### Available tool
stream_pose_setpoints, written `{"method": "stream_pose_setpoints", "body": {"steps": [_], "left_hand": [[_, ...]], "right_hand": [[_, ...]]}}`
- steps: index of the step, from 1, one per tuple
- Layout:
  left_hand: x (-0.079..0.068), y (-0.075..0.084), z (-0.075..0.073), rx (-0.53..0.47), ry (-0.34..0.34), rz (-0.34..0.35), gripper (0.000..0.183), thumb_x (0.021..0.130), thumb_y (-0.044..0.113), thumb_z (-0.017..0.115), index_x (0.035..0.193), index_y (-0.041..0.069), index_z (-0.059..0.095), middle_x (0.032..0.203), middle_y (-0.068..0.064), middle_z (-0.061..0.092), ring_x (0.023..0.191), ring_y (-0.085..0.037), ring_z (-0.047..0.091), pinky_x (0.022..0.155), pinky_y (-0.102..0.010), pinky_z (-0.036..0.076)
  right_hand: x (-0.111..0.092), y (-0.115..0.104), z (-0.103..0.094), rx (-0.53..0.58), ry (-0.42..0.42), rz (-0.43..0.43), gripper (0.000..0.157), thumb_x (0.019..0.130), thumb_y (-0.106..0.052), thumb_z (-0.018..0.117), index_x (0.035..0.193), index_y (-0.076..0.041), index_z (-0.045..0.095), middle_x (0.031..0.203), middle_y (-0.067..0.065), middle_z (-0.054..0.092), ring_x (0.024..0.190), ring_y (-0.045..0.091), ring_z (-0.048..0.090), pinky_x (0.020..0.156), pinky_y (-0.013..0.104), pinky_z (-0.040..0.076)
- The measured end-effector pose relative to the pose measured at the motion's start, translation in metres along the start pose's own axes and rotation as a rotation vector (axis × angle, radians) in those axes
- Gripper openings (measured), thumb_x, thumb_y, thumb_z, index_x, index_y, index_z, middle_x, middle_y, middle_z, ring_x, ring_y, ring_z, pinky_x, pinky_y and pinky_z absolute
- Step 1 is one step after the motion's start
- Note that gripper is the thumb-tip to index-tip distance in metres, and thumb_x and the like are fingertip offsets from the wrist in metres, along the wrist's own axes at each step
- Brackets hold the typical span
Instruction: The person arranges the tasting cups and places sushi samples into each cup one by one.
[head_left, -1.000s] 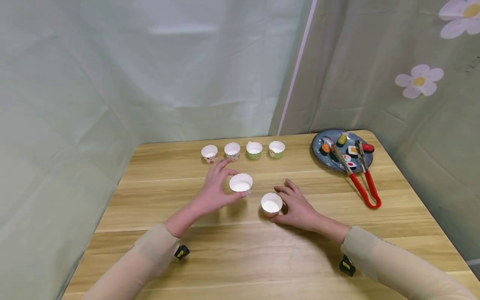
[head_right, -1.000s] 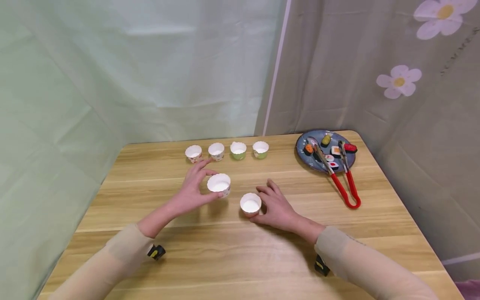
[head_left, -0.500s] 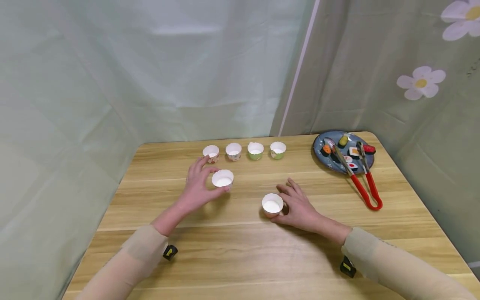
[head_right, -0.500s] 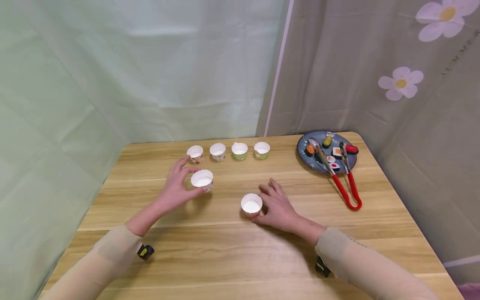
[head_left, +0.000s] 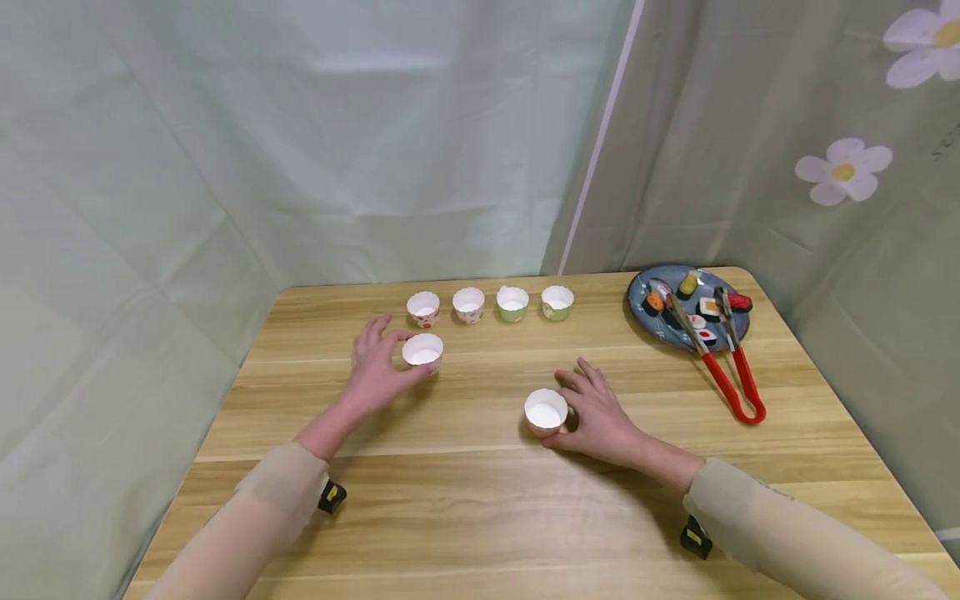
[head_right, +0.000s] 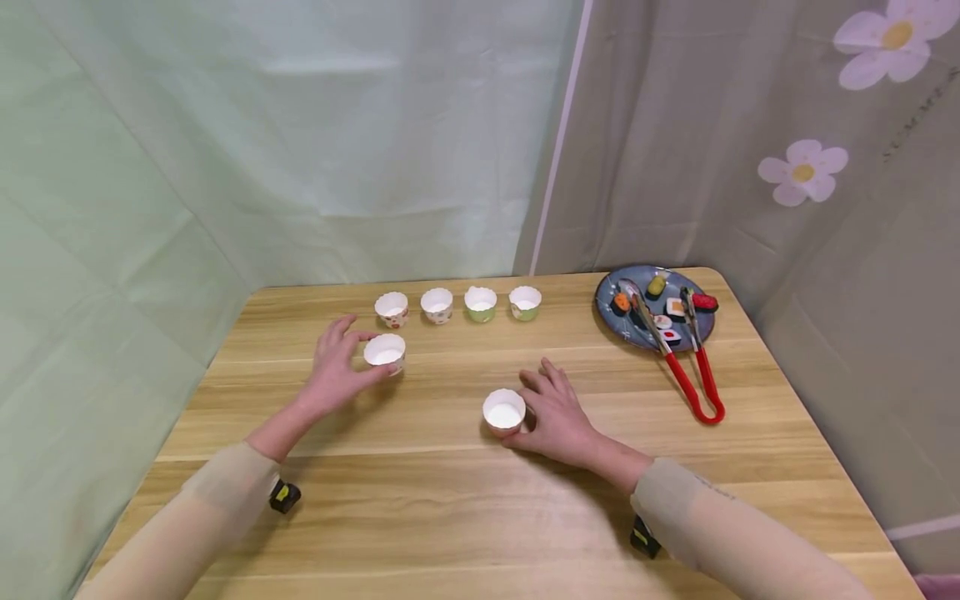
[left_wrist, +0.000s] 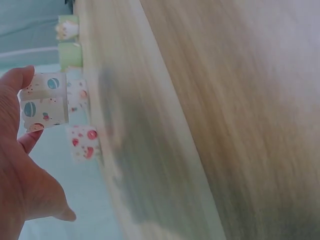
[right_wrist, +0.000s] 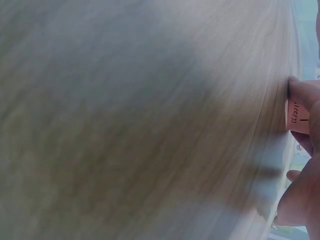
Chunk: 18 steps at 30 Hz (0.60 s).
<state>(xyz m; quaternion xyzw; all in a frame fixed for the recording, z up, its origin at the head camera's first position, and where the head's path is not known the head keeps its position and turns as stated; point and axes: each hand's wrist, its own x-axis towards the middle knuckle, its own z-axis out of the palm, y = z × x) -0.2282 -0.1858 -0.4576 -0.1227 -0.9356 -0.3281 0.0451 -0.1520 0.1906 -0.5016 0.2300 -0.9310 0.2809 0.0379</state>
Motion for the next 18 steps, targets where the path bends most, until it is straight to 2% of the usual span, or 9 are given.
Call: {"method": "stream_pose_setpoints", "body": {"steps": [10,18], "left_hand": [[0.013,-0.023,0.003,0.032,-0.008,-0.089,0.073,0.083,0.050,0.082,0.135,0.005,0.059,0.166,-0.024,0.016,0.151,-0.048,0.003,0.118,-0.066,0.000],[0.018,-0.025,0.006,0.015,-0.043,-0.123,0.075,0.084,0.050,0.081,0.139,0.005,0.056,0.166,-0.025,0.014,0.151,-0.048,0.000,0.118,-0.066,-0.001]], "right_hand": [[-0.001,0.000,0.000,0.001,0.001,-0.004,0.072,0.068,-0.045,0.095,0.126,-0.009,0.069,0.151,0.020,0.047,0.151,0.046,0.016,0.119,0.066,0.009],[-0.001,0.000,0.000,0.016,-0.021,0.015,0.074,0.069,-0.046,0.094,0.128,-0.010,0.068,0.153,0.019,0.046,0.152,0.043,0.013,0.120,0.064,0.008]]}}
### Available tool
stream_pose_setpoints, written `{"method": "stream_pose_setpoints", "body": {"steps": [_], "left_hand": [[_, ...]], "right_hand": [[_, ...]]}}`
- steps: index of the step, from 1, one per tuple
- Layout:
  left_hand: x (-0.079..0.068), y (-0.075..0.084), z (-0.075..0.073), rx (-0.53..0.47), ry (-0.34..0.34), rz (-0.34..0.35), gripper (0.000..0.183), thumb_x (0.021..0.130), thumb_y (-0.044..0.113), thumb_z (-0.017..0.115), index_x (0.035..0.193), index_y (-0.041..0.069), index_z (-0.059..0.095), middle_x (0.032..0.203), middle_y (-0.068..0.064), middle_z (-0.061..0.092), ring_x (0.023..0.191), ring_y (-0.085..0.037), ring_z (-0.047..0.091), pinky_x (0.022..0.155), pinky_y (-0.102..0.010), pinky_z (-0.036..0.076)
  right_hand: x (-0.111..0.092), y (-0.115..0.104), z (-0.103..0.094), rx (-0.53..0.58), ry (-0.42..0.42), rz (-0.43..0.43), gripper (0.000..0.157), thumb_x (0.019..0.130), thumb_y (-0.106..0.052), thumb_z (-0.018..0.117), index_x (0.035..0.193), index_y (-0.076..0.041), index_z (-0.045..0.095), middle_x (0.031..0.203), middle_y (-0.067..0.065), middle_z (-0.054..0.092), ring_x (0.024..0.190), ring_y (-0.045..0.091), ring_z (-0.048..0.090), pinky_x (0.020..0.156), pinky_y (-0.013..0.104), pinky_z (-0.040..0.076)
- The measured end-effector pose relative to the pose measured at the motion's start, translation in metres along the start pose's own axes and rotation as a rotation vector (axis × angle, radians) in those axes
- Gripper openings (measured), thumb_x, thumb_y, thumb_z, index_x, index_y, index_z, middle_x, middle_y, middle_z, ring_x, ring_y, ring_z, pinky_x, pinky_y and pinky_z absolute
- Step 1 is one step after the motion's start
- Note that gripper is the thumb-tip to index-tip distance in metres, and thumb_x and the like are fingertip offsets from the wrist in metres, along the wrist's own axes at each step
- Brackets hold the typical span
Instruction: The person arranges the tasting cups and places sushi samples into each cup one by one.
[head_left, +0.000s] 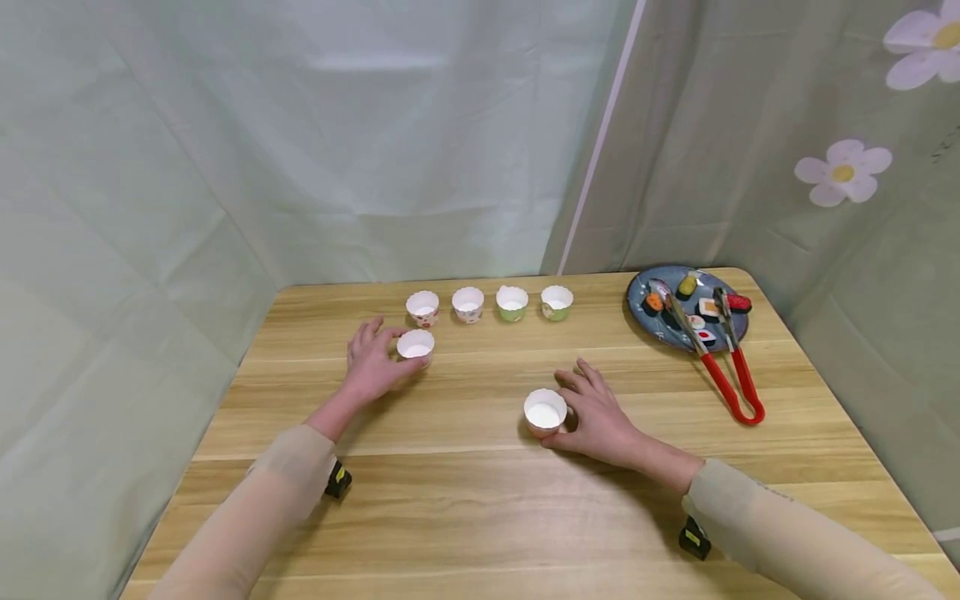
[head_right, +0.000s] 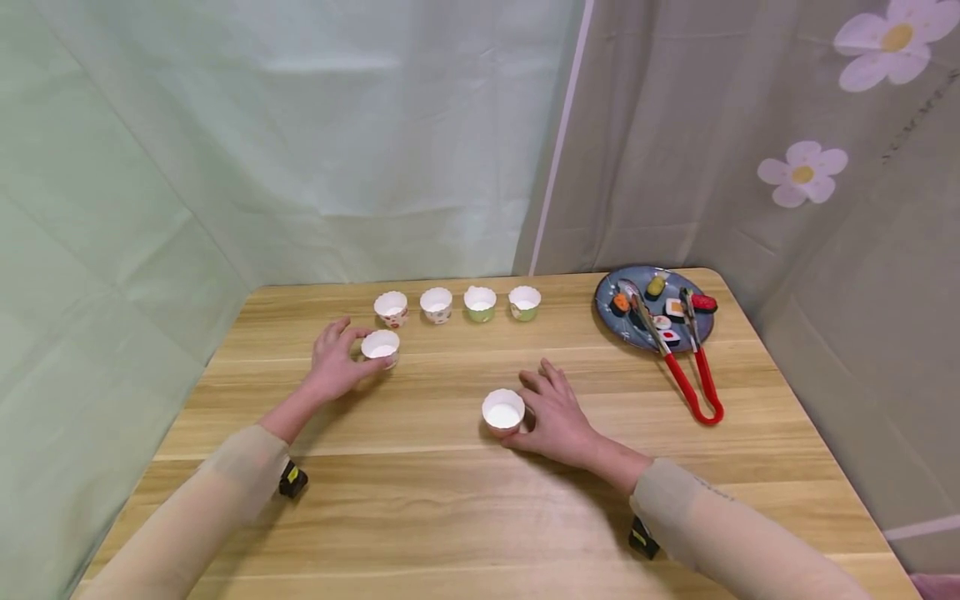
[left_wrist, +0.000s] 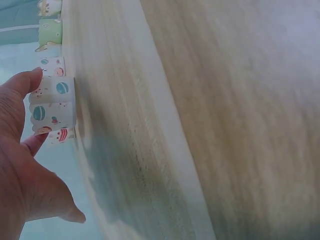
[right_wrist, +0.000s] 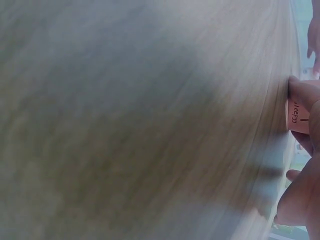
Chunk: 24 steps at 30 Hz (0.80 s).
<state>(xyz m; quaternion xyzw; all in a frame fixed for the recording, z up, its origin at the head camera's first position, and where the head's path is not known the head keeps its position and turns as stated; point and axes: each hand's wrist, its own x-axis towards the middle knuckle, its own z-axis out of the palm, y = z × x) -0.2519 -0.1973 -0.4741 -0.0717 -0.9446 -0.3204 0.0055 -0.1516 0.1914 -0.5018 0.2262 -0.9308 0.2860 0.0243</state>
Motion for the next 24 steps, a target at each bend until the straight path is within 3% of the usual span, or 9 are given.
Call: {"method": "stream_pose_setpoints", "body": {"steps": [24], "left_hand": [[0.0049,-0.0023,0.0046,0.000,-0.035,-0.044,0.081,0.085,0.054,0.079,0.144,0.005,0.051,0.166,-0.025,0.012,0.152,-0.048,-0.001,0.119,-0.065,-0.001]], "right_hand": [[-0.0002,-0.0006,-0.0008,0.008,-0.003,-0.002,0.069,0.070,-0.044,0.094,0.126,-0.012,0.069,0.153,0.020,0.046,0.152,0.044,0.013,0.120,0.065,0.008]]}}
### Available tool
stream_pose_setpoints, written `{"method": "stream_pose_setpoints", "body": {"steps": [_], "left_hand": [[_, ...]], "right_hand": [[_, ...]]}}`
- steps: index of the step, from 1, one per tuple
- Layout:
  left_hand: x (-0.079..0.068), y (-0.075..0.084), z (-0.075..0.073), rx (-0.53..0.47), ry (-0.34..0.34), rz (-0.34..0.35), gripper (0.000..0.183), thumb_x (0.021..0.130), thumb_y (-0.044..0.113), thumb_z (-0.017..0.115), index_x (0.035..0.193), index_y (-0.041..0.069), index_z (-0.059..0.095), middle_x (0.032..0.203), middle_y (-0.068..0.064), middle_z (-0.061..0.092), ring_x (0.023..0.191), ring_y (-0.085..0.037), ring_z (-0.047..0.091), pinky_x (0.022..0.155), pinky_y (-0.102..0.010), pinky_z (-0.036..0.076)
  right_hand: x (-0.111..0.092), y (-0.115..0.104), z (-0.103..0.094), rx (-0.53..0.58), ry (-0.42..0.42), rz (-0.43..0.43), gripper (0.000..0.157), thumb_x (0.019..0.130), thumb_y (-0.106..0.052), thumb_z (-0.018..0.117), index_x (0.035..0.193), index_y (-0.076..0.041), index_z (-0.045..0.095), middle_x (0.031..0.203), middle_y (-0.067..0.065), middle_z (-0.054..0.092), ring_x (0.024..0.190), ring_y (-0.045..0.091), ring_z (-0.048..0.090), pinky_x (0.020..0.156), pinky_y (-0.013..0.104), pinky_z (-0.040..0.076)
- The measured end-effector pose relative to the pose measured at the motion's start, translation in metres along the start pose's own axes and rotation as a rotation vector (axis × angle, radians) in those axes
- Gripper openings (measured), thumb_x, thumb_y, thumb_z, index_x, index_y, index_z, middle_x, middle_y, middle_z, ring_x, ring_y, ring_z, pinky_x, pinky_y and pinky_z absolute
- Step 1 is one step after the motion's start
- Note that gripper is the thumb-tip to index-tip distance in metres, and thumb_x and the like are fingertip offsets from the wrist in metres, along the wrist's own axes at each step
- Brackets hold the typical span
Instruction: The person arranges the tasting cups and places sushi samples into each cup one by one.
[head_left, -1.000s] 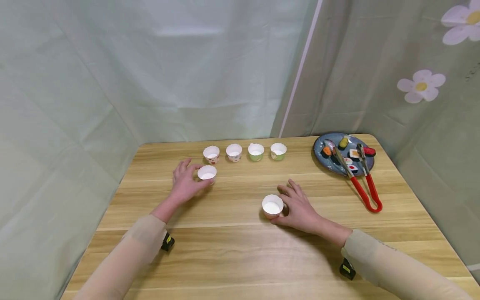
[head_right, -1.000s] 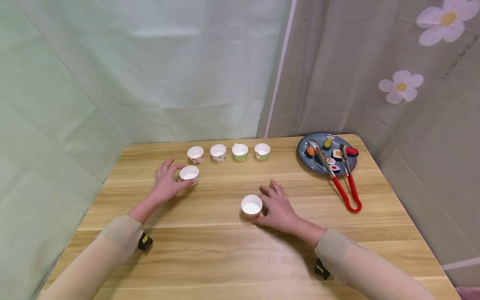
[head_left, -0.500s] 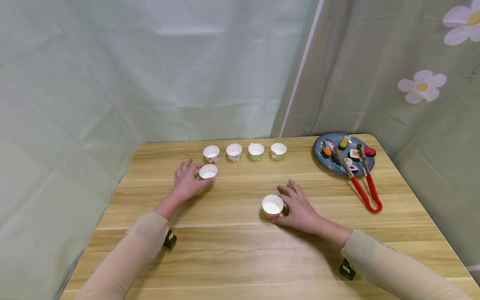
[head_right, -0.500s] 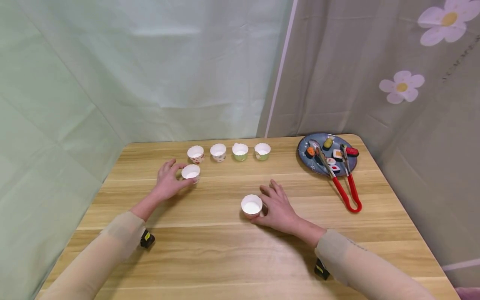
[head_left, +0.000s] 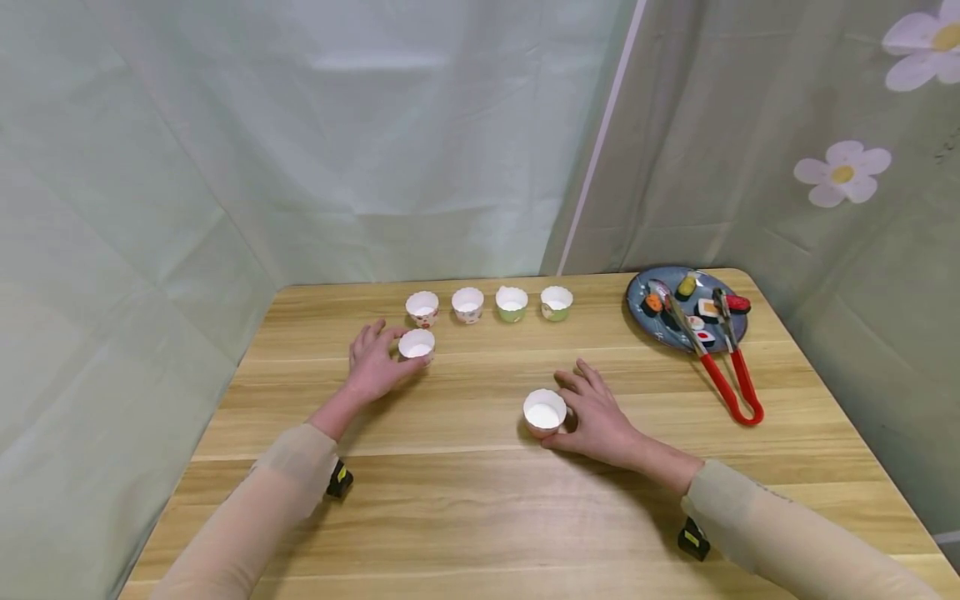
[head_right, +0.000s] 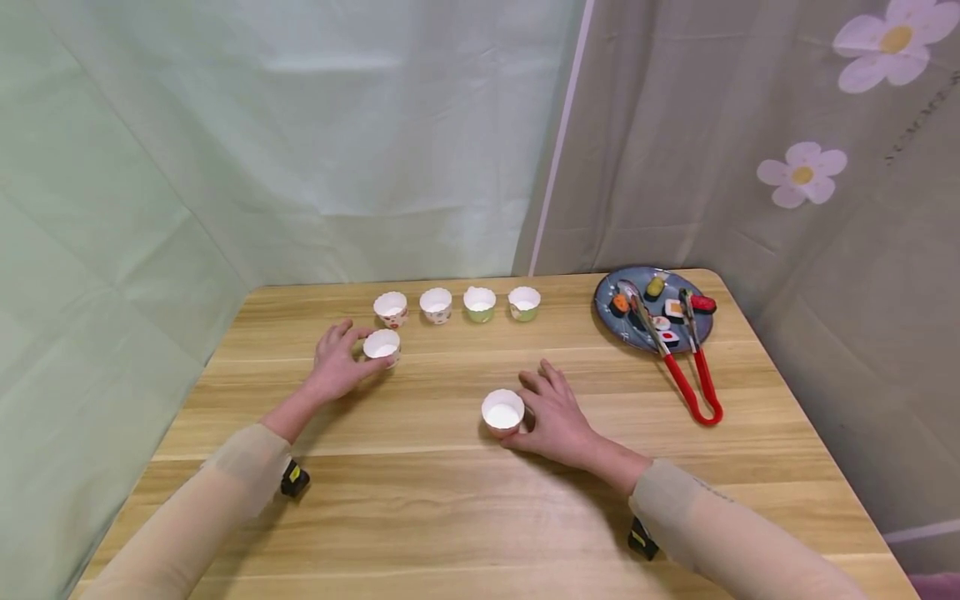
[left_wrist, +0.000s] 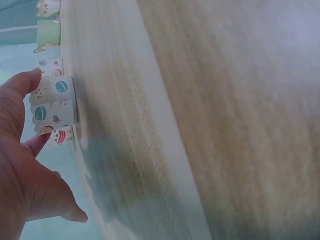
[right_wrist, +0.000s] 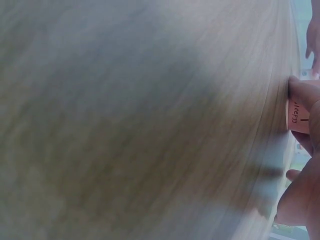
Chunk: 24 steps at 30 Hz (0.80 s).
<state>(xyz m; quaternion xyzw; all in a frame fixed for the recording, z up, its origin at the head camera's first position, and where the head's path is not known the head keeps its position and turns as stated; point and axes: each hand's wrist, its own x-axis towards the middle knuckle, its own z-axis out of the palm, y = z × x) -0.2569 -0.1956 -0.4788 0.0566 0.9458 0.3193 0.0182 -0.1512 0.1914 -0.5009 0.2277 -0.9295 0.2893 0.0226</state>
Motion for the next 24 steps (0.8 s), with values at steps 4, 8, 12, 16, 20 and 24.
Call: {"method": "stream_pose_setpoints", "body": {"steps": [4,8,12,16,20,24], "left_hand": [[-0.001,0.000,0.000,0.002,0.003,0.006,0.083,0.085,0.055,0.078,0.146,0.006,0.050,0.166,-0.025,0.012,0.152,-0.047,-0.001,0.119,-0.064,-0.001],[-0.004,0.001,0.000,0.003,0.002,0.020,0.091,0.085,0.056,0.077,0.152,0.004,0.043,0.166,-0.025,0.012,0.152,-0.047,-0.002,0.119,-0.065,-0.001],[-0.006,0.001,-0.002,0.009,0.006,0.034,0.097,0.085,0.057,0.077,0.155,0.003,0.038,0.166,-0.025,0.011,0.152,-0.048,-0.002,0.118,-0.066,-0.002],[-0.007,0.002,-0.004,0.026,0.014,0.047,0.098,0.085,0.058,0.077,0.157,0.005,0.036,0.167,-0.024,0.010,0.152,-0.047,-0.002,0.119,-0.065,-0.003],[-0.009,0.006,-0.008,0.035,0.030,0.065,0.099,0.084,0.057,0.078,0.157,0.006,0.035,0.166,-0.025,0.012,0.152,-0.048,0.000,0.118,-0.066,-0.004],[-0.010,0.010,-0.012,0.047,0.048,0.085,0.095,0.085,0.055,0.077,0.157,0.007,0.036,0.166,-0.025,0.013,0.151,-0.048,0.001,0.119,-0.065,-0.002]], "right_hand": [[0.000,0.001,0.001,-0.001,0.002,0.000,0.070,0.070,-0.045,0.094,0.127,-0.012,0.069,0.153,0.020,0.046,0.152,0.044,0.013,0.120,0.065,0.008],[0.000,0.001,0.001,0.003,0.001,0.000,0.070,0.070,-0.045,0.094,0.126,-0.012,0.069,0.153,0.020,0.046,0.152,0.043,0.013,0.120,0.065,0.008],[-0.001,0.002,0.001,-0.005,0.002,-0.001,0.071,0.070,-0.045,0.093,0.128,-0.011,0.068,0.153,0.020,0.046,0.152,0.043,0.014,0.120,0.065,0.008],[-0.001,0.001,0.000,-0.004,0.003,0.002,0.074,0.070,-0.045,0.093,0.130,-0.011,0.068,0.153,0.019,0.046,0.152,0.043,0.013,0.119,0.067,0.010],[-0.001,0.000,-0.001,0.008,-0.005,0.015,0.071,0.071,-0.046,0.093,0.129,-0.012,0.069,0.154,0.018,0.045,0.153,0.043,0.012,0.117,0.069,0.013],[-0.001,0.000,0.000,0.010,-0.007,0.019,0.070,0.071,-0.046,0.093,0.127,-0.013,0.069,0.154,0.018,0.045,0.153,0.043,0.012,0.117,0.069,0.014]]}}
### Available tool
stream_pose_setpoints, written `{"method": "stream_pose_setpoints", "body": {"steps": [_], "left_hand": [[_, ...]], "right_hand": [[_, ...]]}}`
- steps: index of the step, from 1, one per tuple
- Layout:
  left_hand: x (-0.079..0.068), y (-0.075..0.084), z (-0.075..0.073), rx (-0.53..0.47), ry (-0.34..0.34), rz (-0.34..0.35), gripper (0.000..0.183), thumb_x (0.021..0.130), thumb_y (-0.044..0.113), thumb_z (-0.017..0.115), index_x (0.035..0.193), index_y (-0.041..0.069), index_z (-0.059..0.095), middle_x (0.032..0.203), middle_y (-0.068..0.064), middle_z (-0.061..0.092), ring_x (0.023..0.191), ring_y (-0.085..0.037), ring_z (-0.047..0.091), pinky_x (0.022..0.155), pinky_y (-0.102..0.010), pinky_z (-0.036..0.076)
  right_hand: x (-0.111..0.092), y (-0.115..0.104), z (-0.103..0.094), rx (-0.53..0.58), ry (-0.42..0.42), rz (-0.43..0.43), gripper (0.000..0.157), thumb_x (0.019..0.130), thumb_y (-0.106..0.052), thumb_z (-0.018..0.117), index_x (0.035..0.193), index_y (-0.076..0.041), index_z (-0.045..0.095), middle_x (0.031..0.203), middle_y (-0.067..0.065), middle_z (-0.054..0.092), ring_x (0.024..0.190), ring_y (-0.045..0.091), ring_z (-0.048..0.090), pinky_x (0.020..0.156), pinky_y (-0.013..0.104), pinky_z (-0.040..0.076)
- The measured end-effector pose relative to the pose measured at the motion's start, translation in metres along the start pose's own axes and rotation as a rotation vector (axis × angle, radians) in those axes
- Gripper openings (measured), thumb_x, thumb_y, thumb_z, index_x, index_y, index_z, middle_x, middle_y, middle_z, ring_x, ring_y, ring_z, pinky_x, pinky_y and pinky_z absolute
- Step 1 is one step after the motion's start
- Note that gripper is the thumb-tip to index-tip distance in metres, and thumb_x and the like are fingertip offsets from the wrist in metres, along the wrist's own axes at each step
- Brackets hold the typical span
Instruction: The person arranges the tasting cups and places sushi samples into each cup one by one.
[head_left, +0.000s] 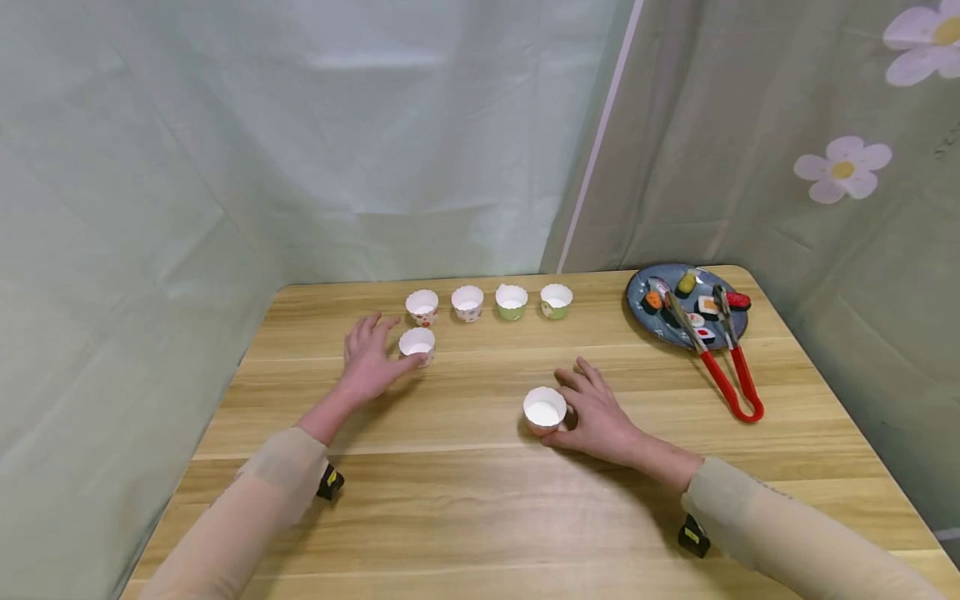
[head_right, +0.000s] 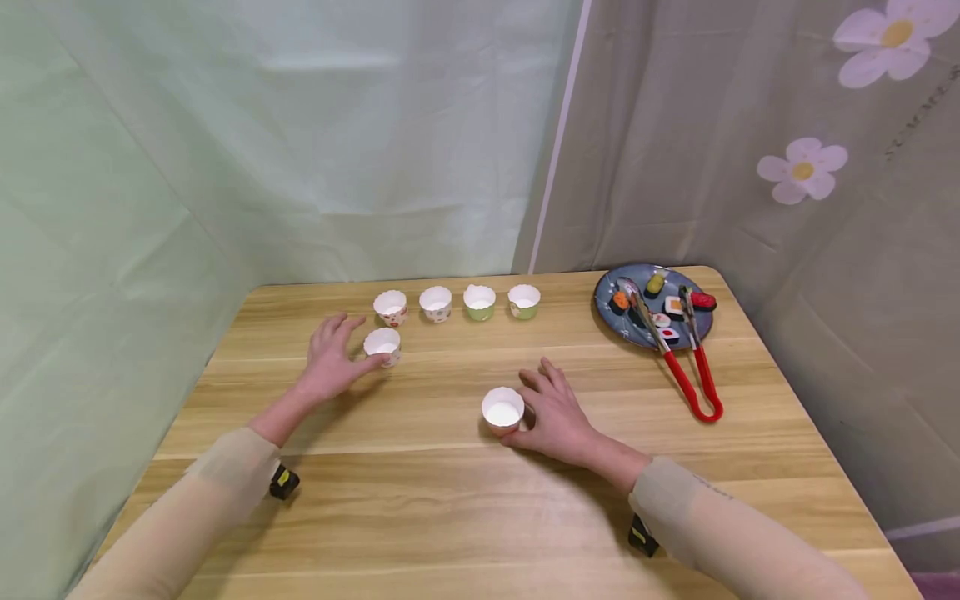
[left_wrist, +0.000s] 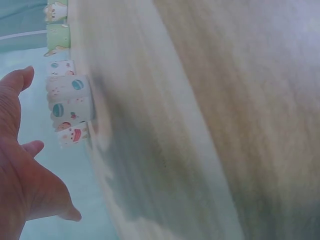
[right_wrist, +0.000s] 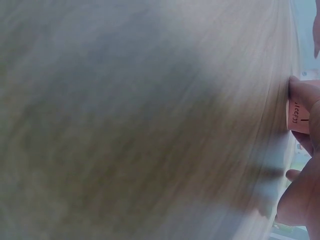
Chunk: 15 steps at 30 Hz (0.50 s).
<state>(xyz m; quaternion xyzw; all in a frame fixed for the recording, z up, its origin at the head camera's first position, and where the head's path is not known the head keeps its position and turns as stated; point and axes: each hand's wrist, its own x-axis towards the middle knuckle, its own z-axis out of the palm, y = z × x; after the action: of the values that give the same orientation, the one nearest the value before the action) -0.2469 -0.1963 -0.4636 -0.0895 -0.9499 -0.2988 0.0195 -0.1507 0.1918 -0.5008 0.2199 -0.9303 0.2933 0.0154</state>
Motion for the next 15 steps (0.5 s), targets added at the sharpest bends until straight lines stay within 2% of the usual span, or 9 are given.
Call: {"method": "stream_pose_setpoints", "body": {"steps": [7,15], "left_hand": [[-0.002,0.010,-0.010,0.006,0.026,0.054,0.090,0.087,0.054,0.075,0.156,0.008,0.038,0.167,-0.023,0.012,0.153,-0.044,0.001,0.120,-0.063,-0.003],[-0.006,0.036,-0.017,-0.006,0.040,0.186,0.091,0.084,0.053,0.079,0.155,0.009,0.041,0.166,-0.020,0.017,0.153,-0.043,0.004,0.119,-0.066,0.000]], "right_hand": [[0.000,0.001,0.001,0.002,-0.002,-0.001,0.070,0.071,-0.046,0.093,0.127,-0.013,0.069,0.154,0.018,0.045,0.153,0.043,0.012,0.117,0.069,0.014],[0.000,0.002,0.000,0.003,-0.005,-0.010,0.075,0.070,-0.044,0.094,0.132,-0.011,0.067,0.154,0.020,0.045,0.152,0.043,0.013,0.120,0.065,0.010]]}}
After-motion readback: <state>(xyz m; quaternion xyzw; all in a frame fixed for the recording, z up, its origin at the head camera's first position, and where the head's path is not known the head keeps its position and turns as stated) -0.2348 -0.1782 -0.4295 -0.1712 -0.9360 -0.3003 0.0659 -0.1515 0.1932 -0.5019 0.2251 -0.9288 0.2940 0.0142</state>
